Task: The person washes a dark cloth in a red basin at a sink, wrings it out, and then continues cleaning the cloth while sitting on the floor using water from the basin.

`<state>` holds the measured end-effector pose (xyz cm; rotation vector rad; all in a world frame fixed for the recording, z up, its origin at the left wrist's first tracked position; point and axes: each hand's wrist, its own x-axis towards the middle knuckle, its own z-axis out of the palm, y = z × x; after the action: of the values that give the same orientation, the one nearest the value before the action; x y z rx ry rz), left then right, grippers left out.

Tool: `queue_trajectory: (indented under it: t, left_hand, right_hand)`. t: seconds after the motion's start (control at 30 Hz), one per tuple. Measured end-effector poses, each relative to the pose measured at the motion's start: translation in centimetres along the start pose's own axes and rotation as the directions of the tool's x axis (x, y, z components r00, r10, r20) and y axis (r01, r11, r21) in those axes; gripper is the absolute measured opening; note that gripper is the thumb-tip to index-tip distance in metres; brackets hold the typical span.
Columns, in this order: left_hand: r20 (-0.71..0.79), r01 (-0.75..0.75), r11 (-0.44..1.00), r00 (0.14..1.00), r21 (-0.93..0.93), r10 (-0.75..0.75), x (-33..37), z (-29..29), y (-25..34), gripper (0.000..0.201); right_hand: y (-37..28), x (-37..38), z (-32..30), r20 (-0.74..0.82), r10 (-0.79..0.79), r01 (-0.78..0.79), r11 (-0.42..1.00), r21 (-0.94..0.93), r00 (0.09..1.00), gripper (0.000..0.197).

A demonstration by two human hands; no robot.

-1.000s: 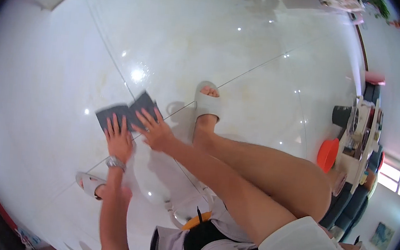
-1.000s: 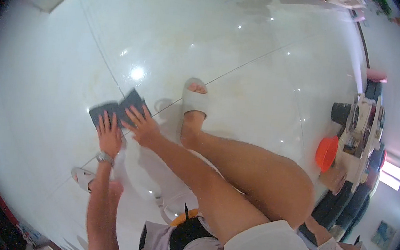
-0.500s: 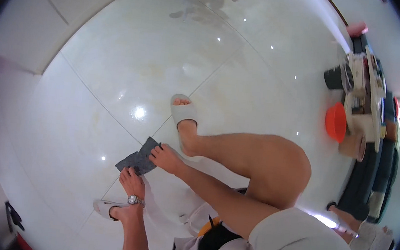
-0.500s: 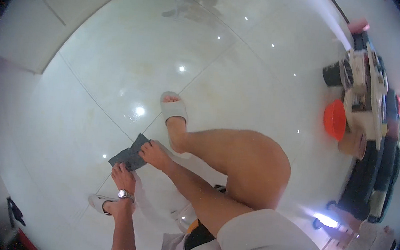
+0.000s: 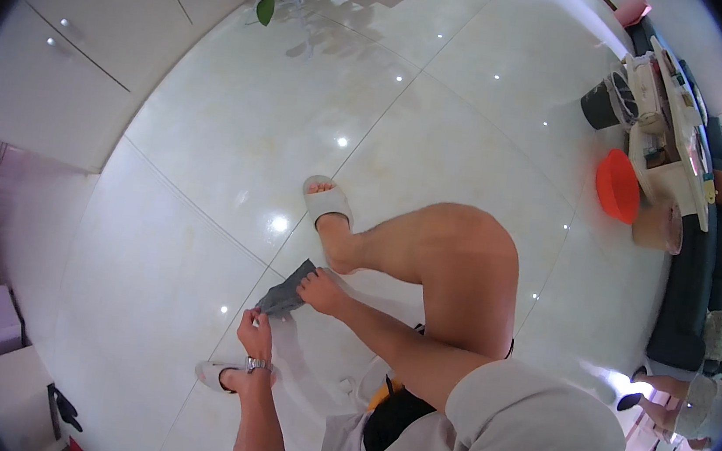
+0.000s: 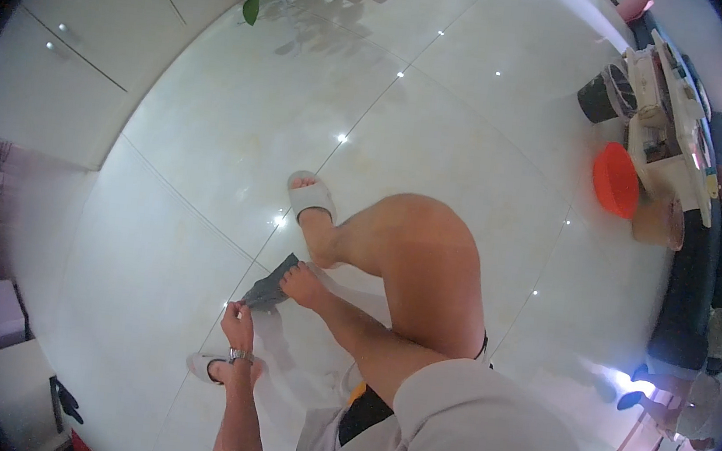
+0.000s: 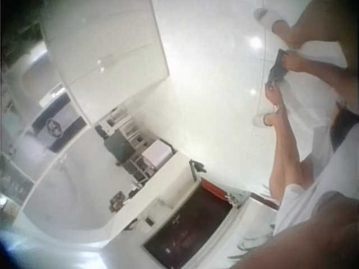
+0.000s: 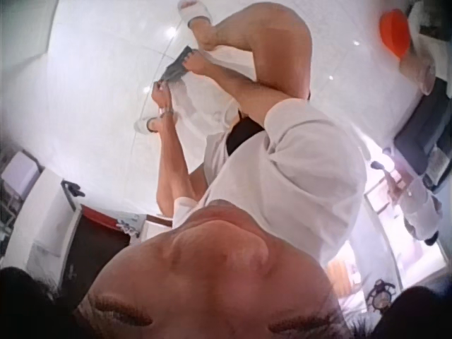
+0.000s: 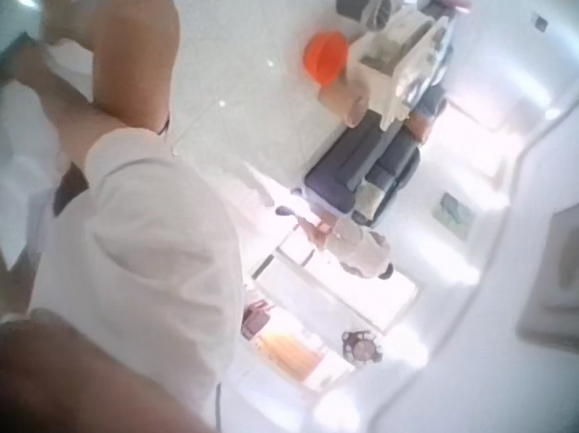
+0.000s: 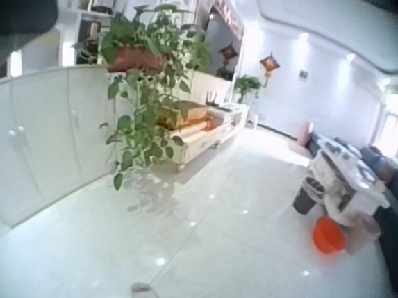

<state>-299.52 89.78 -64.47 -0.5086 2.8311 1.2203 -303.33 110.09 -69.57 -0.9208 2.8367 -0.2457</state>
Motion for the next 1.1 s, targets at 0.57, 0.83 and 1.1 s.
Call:
queue_trajectory:
  t: [0.57,0.83,1.1]
  left_hand:
    - [0.620,0.348,0.913,0.770,-0.211,-0.150,3.5,-9.9,12.4,0.049]
    - [0.617,-0.009,1.000,0.787,0.016,-0.003,4.2,-10.6,16.8,0.043]
    - [0.719,-0.036,0.959,0.654,-0.281,0.235,11.3,-7.7,25.1,0.018]
  right_hand:
    - [0.4,1.6,-12.9,0.052,0.279,-0.246,0.725,0.644,0.959,0.044]
    - [2.4,2.2,-20.1,-0.120,0.047,0.061,0.649,0.758,0.992,0.043]
    - [11.5,2.3,-30.4,0.240,-0.021,-0.201,0.477,0.856,0.971,0.030]
